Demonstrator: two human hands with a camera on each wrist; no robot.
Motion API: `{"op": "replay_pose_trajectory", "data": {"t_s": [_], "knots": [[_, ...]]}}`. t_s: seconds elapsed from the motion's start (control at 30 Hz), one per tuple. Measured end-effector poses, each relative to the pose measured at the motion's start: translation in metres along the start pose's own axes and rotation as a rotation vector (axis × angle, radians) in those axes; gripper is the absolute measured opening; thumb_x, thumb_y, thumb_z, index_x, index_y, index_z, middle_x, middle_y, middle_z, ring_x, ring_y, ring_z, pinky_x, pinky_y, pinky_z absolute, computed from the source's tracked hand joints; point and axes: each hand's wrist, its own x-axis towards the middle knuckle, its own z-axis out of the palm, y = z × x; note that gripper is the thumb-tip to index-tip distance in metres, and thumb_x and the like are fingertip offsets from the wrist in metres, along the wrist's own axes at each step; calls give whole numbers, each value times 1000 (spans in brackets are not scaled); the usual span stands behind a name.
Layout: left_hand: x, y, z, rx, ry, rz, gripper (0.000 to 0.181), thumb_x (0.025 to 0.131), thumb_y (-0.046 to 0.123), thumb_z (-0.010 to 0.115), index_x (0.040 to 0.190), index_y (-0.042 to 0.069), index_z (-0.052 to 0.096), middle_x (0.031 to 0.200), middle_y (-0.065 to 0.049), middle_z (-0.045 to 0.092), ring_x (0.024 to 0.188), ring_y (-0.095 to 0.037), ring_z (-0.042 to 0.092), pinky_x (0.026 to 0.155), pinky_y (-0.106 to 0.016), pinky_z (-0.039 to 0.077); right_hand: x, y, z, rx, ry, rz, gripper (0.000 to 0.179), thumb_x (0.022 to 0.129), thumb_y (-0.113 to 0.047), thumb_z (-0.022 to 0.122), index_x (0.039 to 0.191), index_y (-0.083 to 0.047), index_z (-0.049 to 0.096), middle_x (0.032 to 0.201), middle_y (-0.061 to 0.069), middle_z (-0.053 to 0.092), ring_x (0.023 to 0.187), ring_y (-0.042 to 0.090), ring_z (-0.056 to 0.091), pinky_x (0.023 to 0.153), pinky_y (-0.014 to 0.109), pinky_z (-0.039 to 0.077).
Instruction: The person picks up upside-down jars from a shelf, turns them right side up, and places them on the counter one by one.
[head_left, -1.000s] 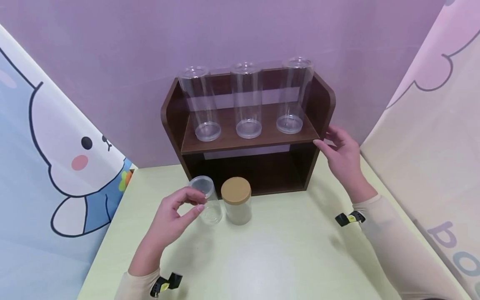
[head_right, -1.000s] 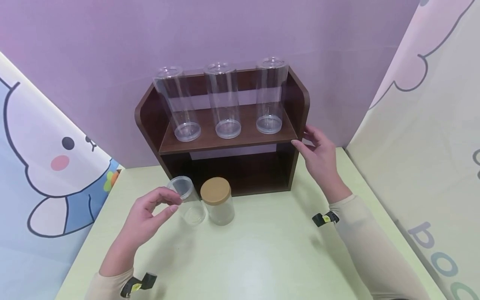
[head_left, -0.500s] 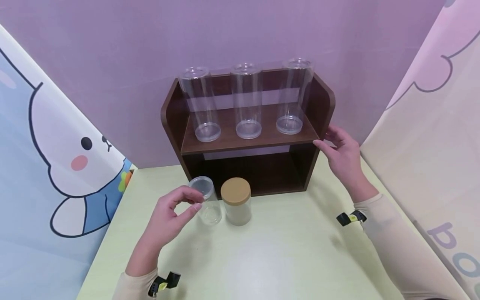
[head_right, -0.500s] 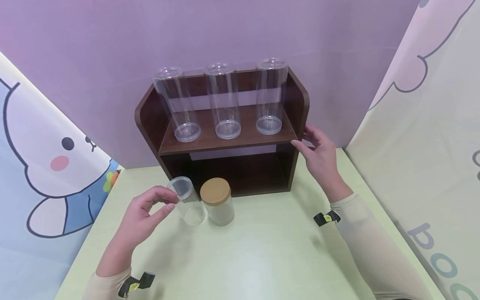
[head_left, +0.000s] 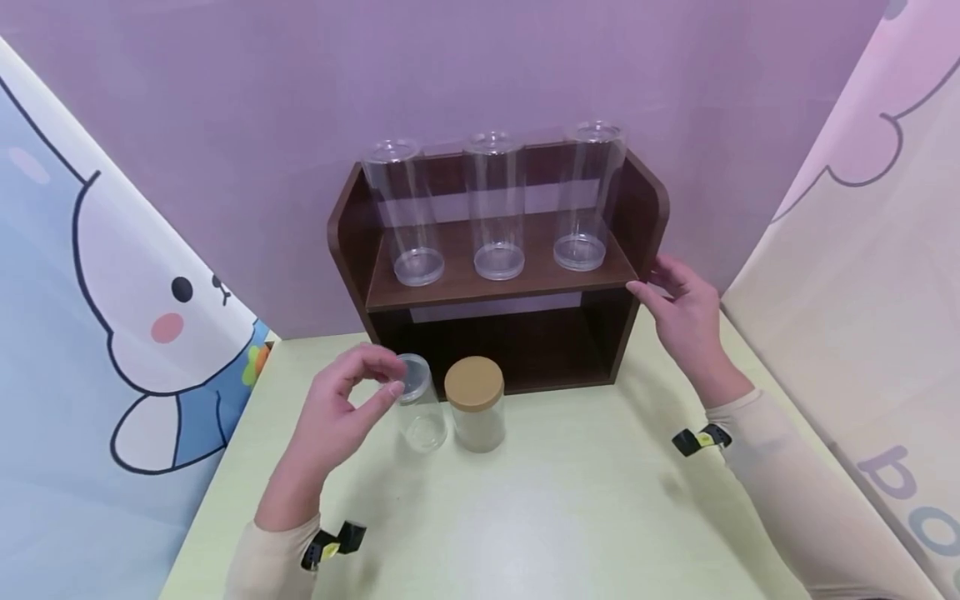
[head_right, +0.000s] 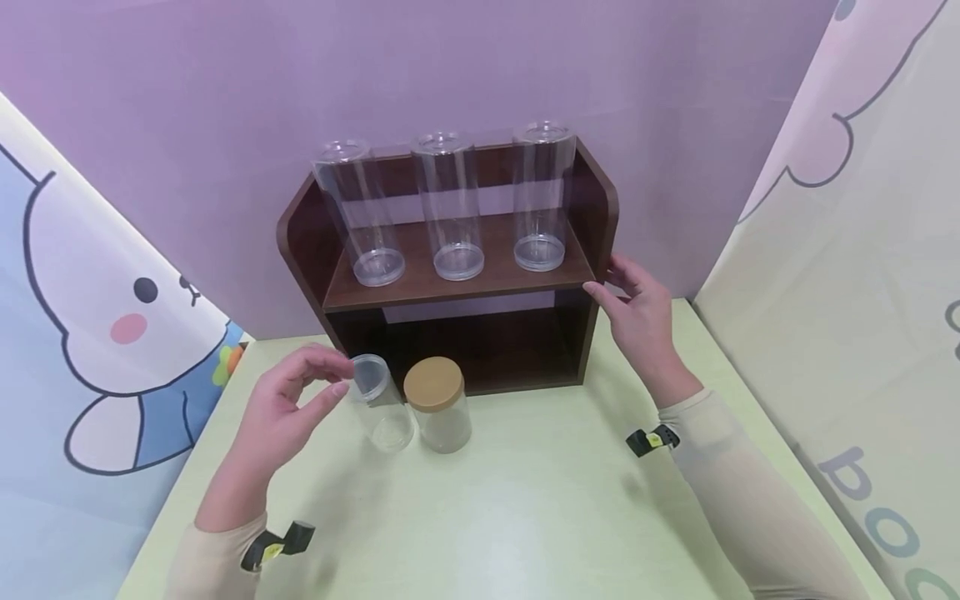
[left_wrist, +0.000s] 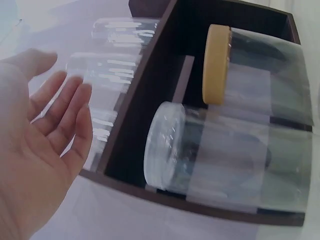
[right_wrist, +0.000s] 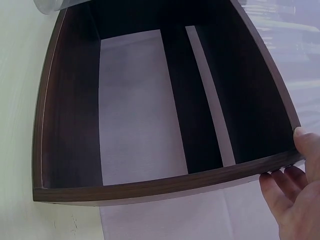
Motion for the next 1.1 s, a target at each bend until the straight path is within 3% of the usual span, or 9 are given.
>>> {"op": "replay_pose_trajectory", "data": {"t_s": [0.13,0.3,0.47,0.67,0.87,1.1], "knots": [[19,6,4,9,87,24,30,98,-6,79,125,5,72,124,-6,70,113,-20,65,100,-25,56,-1,-2,0,-18,-2,5,47,97,-10,87,142,-11,75,130,11,78,113,3,73,94,16,59],[48,14,12,27,199,3,41,100,3,80,138,3,64,138,-10,63,127,-24,61,108,-36,54,-1,-2,0,-32,-9,9,49,97,-9,87,144,-11,74,131,10,78,113,3,73,95,15,59],[80,20,22,60,243,8,59,100,11,81,151,2,53,148,-15,54,138,-36,57,113,-48,53,0,0,0,-29,-3,7,50,97,-9,87,145,-12,74,129,7,79,112,2,73,94,15,58],[105,14,31,139,333,-3,72,100,20,81,159,3,44,153,-19,46,142,-34,49,116,-55,51,0,2,-1,-18,4,20,50,97,-7,87,145,-10,73,128,2,79,112,1,73,94,15,58],[120,5,41,249,406,-86,97,97,36,83,172,12,26,168,-12,33,150,-27,41,121,-49,46,2,4,0,-40,4,22,51,98,-3,84,147,-7,71,131,5,78,113,-1,71,94,13,58],[139,-3,47,218,441,-162,108,97,36,85,176,23,13,172,-5,28,155,-17,38,127,-42,39,2,4,0,-41,0,25,51,99,-3,84,147,-7,71,132,9,78,112,0,72,94,13,58]]}}
